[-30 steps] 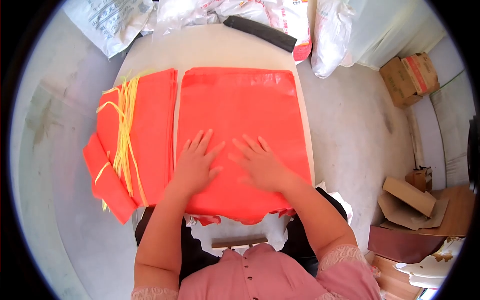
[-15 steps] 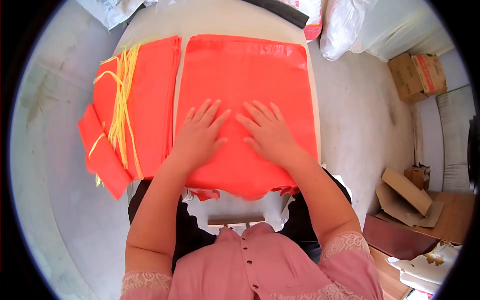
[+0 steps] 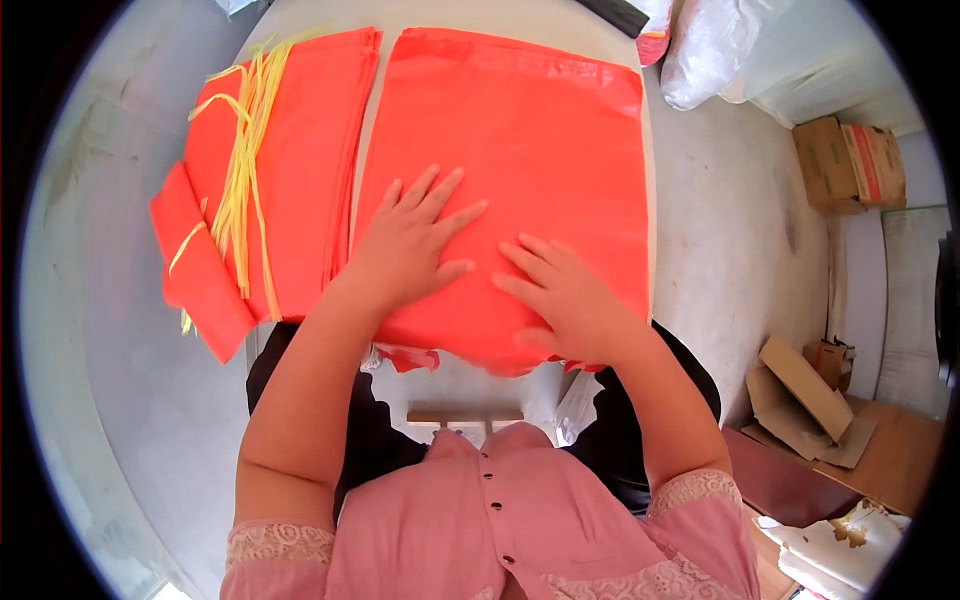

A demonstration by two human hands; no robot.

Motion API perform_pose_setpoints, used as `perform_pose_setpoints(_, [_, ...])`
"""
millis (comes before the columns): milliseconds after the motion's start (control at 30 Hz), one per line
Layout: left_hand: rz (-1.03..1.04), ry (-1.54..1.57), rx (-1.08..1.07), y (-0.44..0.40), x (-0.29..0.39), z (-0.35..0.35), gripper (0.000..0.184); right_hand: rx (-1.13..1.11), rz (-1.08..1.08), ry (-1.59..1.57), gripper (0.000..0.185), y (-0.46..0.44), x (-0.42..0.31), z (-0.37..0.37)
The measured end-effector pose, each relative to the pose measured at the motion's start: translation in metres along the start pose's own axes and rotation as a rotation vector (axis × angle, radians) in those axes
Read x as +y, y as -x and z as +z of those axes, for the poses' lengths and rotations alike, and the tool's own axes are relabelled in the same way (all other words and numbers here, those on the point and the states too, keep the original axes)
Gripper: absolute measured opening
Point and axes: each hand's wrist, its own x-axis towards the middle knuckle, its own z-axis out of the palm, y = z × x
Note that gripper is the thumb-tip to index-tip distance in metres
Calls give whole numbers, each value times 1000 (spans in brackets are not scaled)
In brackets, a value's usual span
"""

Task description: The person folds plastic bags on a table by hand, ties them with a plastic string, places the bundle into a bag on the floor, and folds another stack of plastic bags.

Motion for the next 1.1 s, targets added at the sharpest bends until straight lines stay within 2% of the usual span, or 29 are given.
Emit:
perform_pose_setpoints(67, [-6,-19,0,-1,-2,-2,73,-26,-8,21,79,13,-14,-3])
perform_pose_setpoints(167, [-22,-30,7,-1,-5,1,74,-131,-67,92,77,26,-18,-6])
perform_pose_setpoints(267, [-23,-32,16,-2,-4,1,74,-57,-105,310,70,34,-13,15])
perform_pose_setpoints(367, [-24,-47,23,-2,-3,1,74,35,-164,334,66,35,-9,26])
perform_pose_setpoints(467, [-16,-51,30,-2,-4,1,74,25,-212,364,69,36,-10,26])
perform_pose_setpoints(567, [-13,-57,27,-2,-4,1,74,-98,-221,218,62,32,-21,16])
perform_pose_setpoints(667, [-28,-50,-6,-3,-1,-2,75,-87,-235,192,59,31,-24,16])
perform_pose_setpoints(767, [-29,52,7,1,-2,-4,71,-69,-189,39,61,29,-21,17])
perform_pose_setpoints(867, [-96,164,27,9,0,-19,67,18,-182,-173,54,27,-14,21])
perform_pose_setpoints(1067, [-177,477,214,39,-19,-23,48,58,-209,-379,41,25,1,32])
perform_pose_setpoints(1100, [-219,545,231,45,-19,-26,43,59,-155,-429,38,25,-1,32])
